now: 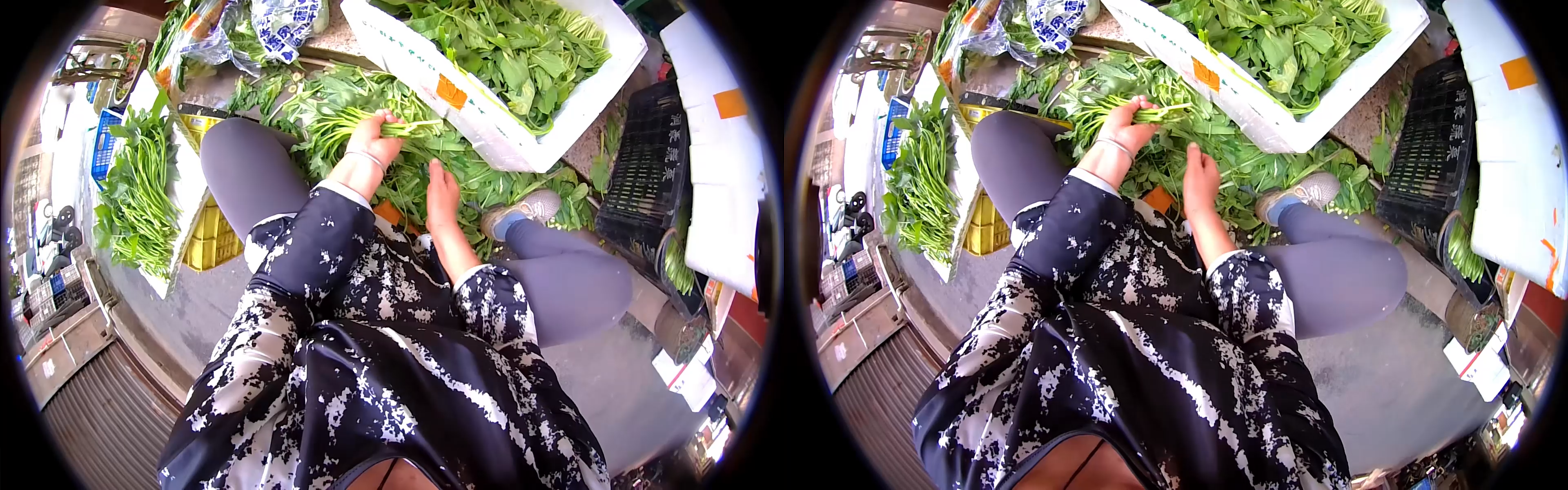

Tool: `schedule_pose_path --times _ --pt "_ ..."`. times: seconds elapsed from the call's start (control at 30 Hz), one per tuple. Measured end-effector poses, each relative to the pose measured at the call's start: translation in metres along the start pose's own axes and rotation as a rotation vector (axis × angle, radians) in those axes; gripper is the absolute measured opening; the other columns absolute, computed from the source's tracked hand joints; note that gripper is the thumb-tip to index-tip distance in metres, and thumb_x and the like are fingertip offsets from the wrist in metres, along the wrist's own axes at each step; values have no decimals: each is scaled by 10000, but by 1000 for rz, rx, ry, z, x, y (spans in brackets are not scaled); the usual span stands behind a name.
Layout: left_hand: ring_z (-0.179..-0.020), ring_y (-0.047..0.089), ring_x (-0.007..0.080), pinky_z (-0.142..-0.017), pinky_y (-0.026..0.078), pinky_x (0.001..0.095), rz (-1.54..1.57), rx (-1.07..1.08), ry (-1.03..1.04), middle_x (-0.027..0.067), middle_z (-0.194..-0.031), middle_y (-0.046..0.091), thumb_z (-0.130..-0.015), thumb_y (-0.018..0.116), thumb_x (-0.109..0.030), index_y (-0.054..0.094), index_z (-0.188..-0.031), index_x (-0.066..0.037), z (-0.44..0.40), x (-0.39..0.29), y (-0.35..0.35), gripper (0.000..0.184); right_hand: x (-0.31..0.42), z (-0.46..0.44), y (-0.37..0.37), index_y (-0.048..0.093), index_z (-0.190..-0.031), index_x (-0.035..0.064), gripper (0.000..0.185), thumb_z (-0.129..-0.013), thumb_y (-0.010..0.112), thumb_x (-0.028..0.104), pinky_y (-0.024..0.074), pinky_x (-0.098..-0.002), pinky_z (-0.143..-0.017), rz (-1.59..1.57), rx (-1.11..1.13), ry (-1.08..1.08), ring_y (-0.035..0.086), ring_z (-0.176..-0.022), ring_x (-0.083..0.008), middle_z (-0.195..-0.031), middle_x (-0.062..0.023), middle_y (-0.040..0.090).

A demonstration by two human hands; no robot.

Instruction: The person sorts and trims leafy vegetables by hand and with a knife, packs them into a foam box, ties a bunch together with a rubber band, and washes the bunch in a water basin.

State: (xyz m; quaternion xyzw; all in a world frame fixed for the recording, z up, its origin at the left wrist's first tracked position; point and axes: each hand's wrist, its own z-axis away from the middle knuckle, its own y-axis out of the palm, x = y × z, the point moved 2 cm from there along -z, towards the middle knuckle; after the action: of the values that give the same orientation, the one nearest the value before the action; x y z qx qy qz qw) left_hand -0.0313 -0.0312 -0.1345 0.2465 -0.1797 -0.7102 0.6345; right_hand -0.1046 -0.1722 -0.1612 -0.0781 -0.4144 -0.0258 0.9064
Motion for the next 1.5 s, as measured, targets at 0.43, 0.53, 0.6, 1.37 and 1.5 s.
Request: schedule_pose_path --times 0.43,0.53,0.6,1.37,1.5 --pt "-630 460 136 -627 430 300 -389 278 418 54 -759 510 -880 462 -45 468 -901 -20 24 13 -11 33 27 16 26 511 -777 158 230 -860 534 371 306 -201 -471 -758 458 111 439 -547 -68 -638 30 495" --pt "-631 462 136 -626 432 298 -412 324 453 52 -758 510 -879 467 -46 458 -918 -38 34 18 -5 41 30 15 25 518 -799 149 244 -858 532 385 309 -199 -480 -850 516 149 426 -534 -68 -634 33 486" --pt "-634 465 136 -627 435 295 -435 326 428 52 -758 508 -881 460 -46 451 -932 -51 34 15 -3 52 30 15 25 544 -867 148 238 -864 524 385 303 -195 -466 -800 483 94 407 -518 -65 -621 40 466" --pt "-680 477 145 -723 432 318 -515 724 237 66 -792 516 -840 526 -10 421 -1044 -67 65 -13 7 237 57 31 25 541 -993 110 356 -853 493 435 305 -249 -525 -1026 928 307 355 -548 -127 -606 6 379" --pt "-670 492 149 -719 443 320 -578 698 318 67 -781 534 -845 521 -17 439 -1021 -55 64 -8 6 198 47 24 27 525 -985 156 277 -859 512 402 300 -228 -477 -928 796 279 362 -507 -107 -584 25 382"
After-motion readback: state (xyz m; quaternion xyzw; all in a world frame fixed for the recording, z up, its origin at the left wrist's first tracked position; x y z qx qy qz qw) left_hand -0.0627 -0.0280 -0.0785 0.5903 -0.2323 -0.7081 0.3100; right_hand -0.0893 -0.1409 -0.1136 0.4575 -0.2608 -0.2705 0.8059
